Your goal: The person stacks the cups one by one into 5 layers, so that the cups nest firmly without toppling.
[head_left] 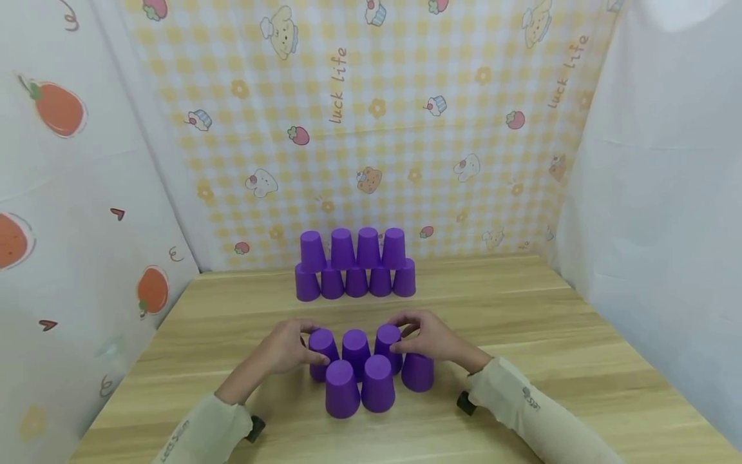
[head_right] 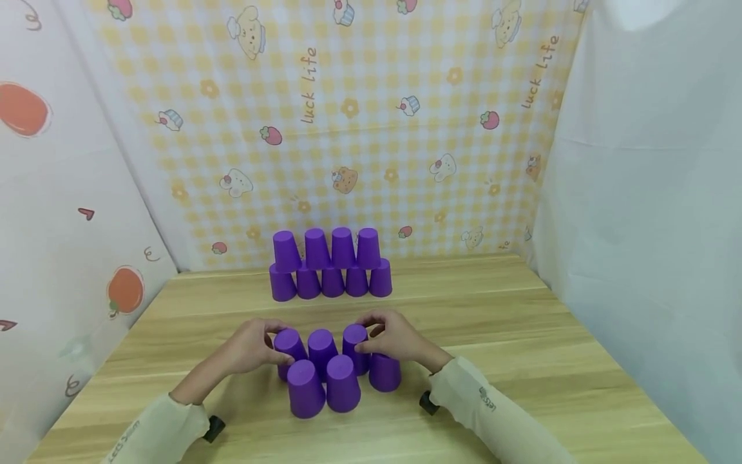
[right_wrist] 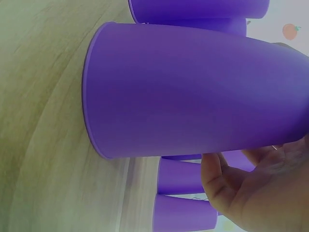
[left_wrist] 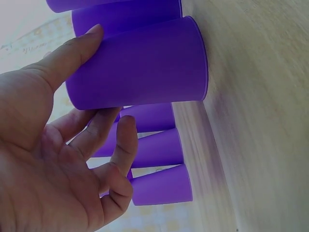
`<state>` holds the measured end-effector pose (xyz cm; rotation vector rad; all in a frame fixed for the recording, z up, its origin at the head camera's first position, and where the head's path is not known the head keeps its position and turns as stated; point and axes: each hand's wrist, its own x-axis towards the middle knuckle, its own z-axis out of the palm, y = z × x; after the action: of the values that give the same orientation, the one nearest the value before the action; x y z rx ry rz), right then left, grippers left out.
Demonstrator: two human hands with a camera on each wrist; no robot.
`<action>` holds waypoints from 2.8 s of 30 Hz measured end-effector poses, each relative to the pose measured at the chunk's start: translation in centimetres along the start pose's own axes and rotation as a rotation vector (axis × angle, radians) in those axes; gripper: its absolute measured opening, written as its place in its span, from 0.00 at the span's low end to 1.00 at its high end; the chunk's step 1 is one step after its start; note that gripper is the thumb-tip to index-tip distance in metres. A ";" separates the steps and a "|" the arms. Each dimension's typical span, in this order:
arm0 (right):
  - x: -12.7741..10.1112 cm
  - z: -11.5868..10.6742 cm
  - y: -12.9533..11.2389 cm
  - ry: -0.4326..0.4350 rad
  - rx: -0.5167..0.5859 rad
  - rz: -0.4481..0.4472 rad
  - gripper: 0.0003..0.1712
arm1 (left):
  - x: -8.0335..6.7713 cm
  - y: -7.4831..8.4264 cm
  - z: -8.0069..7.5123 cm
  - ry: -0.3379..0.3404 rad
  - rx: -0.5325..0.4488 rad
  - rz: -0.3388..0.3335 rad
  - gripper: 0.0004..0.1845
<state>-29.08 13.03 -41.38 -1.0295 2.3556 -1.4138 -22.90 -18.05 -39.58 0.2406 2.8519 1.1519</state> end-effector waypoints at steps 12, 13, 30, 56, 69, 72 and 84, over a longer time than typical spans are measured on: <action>0.1 -0.5 -0.6 -0.002 0.005 0.027 0.24 | 0.3 -0.3 -0.7 -0.017 0.049 0.039 0.29; 0.2 -0.5 -0.6 -0.001 0.005 0.031 0.24 | 0.3 -0.3 -0.7 -0.023 0.045 0.050 0.29; 0.2 -1.5 -1.6 0.042 0.003 0.069 0.27 | 0.3 -1.4 -0.7 -0.093 0.022 0.112 0.30; 2.1 -2.0 -4.7 0.217 0.040 0.089 0.25 | 1.4 0.8 -1.2 0.083 0.019 -0.030 0.32; 3.6 -2.3 -5.8 0.310 0.011 0.170 0.29 | 2.7 2.1 -1.8 0.261 -0.133 -0.013 0.33; 3.9 -2.5 -5.9 0.330 -0.007 0.194 0.29 | 2.8 2.2 -2.0 0.290 -0.171 0.003 0.33; 5.0 -3.2 -6.6 0.360 0.094 0.159 0.28 | 4.0 3.0 -2.7 0.343 -0.178 -0.007 0.37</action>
<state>-31.31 10.00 -33.31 -0.5873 2.5107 -1.7483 -26.81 -17.13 -35.56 0.0255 2.9980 1.5722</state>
